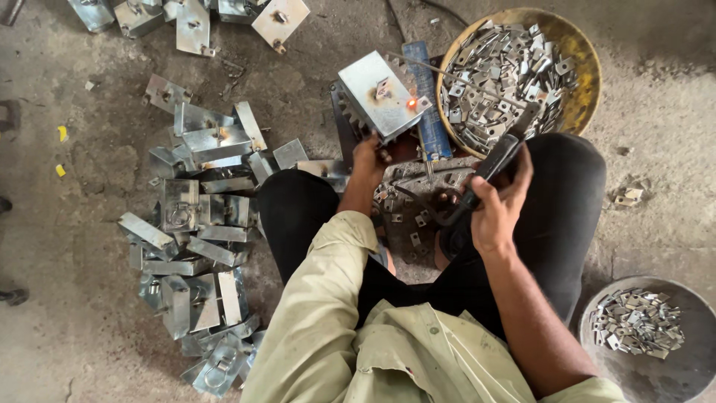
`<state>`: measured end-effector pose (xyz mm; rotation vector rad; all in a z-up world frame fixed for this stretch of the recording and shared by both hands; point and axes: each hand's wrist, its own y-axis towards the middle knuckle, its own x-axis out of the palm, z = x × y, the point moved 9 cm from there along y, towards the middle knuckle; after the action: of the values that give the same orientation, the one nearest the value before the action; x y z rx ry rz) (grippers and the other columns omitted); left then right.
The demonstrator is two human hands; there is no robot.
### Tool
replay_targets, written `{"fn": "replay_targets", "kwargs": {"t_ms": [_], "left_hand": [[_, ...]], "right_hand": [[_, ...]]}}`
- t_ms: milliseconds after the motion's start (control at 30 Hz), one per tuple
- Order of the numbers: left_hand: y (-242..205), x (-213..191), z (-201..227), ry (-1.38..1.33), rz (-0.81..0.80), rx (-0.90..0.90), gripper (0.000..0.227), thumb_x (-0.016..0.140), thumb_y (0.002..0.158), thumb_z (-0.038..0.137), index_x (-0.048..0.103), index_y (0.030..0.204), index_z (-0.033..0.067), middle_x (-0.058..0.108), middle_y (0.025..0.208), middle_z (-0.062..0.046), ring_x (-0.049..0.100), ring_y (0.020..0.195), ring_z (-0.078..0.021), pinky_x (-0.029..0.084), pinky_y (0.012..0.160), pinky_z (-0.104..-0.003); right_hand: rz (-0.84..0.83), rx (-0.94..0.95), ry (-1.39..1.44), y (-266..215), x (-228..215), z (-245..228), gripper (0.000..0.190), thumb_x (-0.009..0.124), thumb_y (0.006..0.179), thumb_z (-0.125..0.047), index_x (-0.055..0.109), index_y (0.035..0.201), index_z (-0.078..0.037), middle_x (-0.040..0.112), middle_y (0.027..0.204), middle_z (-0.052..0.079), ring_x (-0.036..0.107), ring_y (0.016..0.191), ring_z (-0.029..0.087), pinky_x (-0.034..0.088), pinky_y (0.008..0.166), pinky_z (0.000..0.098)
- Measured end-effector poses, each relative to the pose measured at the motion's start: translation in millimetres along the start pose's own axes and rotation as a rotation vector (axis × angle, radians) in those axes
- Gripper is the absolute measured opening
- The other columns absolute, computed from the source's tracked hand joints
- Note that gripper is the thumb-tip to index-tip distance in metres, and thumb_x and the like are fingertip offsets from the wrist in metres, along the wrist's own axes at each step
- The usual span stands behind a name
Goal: The person sits on the floor and uses a handheld welding tool to attach small metal pieces to larger rectangular metal brackets. The person picks up a bracket, positions a small metal piece on it, and welds it in place, creating bright sparks. The finished brackets are placed in a pile on the floor.
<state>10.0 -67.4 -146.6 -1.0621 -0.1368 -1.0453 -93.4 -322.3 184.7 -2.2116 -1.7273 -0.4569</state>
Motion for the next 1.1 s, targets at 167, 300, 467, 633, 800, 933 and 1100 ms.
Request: {"fn": "replay_targets", "kwargs": {"t_ms": [167, 300, 467, 633, 800, 933, 1100], "left_hand": [[-44, 39, 79, -0.036, 0.034, 0.210, 0.035, 0.059, 0.104, 0.006, 0.055, 0.138, 0.0052, 0.072, 0.107, -0.011, 0.052, 0.064, -0.0115, 0.047, 0.058, -0.027], [-62, 55, 102, -0.254, -0.161, 0.271, 0.033, 0.056, 0.103, 0.006, 0.055, 0.136, 0.0025, 0.063, 0.091, -0.004, 0.049, 0.058, -0.0098, 0.049, 0.058, -0.031], [-50, 37, 103, -0.102, -0.128, 0.265, 0.024, 0.060, 0.104, 0.003, 0.058, 0.127, -0.0028, 0.058, 0.084, -0.001, 0.048, 0.057, -0.0096, 0.046, 0.058, -0.030], [-41, 16, 102, -0.046, 0.001, 0.298, 0.030, 0.061, 0.099, 0.006, 0.063, 0.128, -0.0007, 0.064, 0.084, -0.002, 0.042, 0.049, -0.0074, 0.041, 0.050, -0.029], [-39, 17, 101, -0.055, -0.021, 0.322, 0.027, 0.064, 0.099, 0.008, 0.065, 0.125, -0.0020, 0.061, 0.076, 0.000, 0.042, 0.049, -0.0070, 0.041, 0.048, -0.029], [-39, 18, 102, -0.034, -0.022, 0.318, 0.027, 0.065, 0.099, 0.010, 0.066, 0.123, -0.0016, 0.059, 0.071, 0.001, 0.041, 0.047, -0.0065, 0.040, 0.047, -0.028], [-41, 20, 101, -0.047, -0.048, 0.302, 0.021, 0.065, 0.099, 0.010, 0.067, 0.118, 0.0011, 0.059, 0.073, 0.000, 0.043, 0.048, -0.0067, 0.040, 0.047, -0.027]], "right_hand": [[0.002, -0.269, -0.367, -12, -2, -28, 0.095, 0.085, 0.092, -0.017, 0.019, 0.160, -0.013, 0.059, 0.126, 0.013, 0.065, 0.104, 0.017, 0.061, 0.087, 0.0309], [-0.057, -0.455, -0.622, -21, 13, -36, 0.098, 0.089, 0.088, -0.022, 0.024, 0.160, -0.013, 0.059, 0.124, 0.013, 0.066, 0.095, 0.017, 0.061, 0.080, 0.0290], [-0.185, -0.729, -0.931, -29, 40, -40, 0.090, 0.085, 0.080, -0.025, 0.041, 0.155, -0.002, 0.060, 0.136, 0.022, 0.069, 0.116, 0.034, 0.063, 0.095, 0.0439], [-0.303, -0.984, -1.124, -50, 72, -45, 0.068, 0.086, 0.070, -0.019, 0.062, 0.128, 0.005, 0.060, 0.134, 0.025, 0.068, 0.108, 0.045, 0.063, 0.086, 0.0475], [-0.352, -0.948, -1.089, -54, 80, -50, 0.068, 0.086, 0.069, -0.018, 0.062, 0.127, 0.008, 0.061, 0.133, 0.026, 0.068, 0.106, 0.045, 0.062, 0.085, 0.0480], [-0.324, -0.803, -1.029, -47, 76, -47, 0.078, 0.083, 0.070, -0.020, 0.058, 0.136, 0.012, 0.063, 0.129, 0.024, 0.069, 0.107, 0.044, 0.063, 0.087, 0.0484], [-0.335, -0.799, -1.016, -48, 80, -48, 0.080, 0.083, 0.071, -0.019, 0.055, 0.141, 0.008, 0.065, 0.129, 0.026, 0.068, 0.110, 0.042, 0.061, 0.091, 0.0471]]}}
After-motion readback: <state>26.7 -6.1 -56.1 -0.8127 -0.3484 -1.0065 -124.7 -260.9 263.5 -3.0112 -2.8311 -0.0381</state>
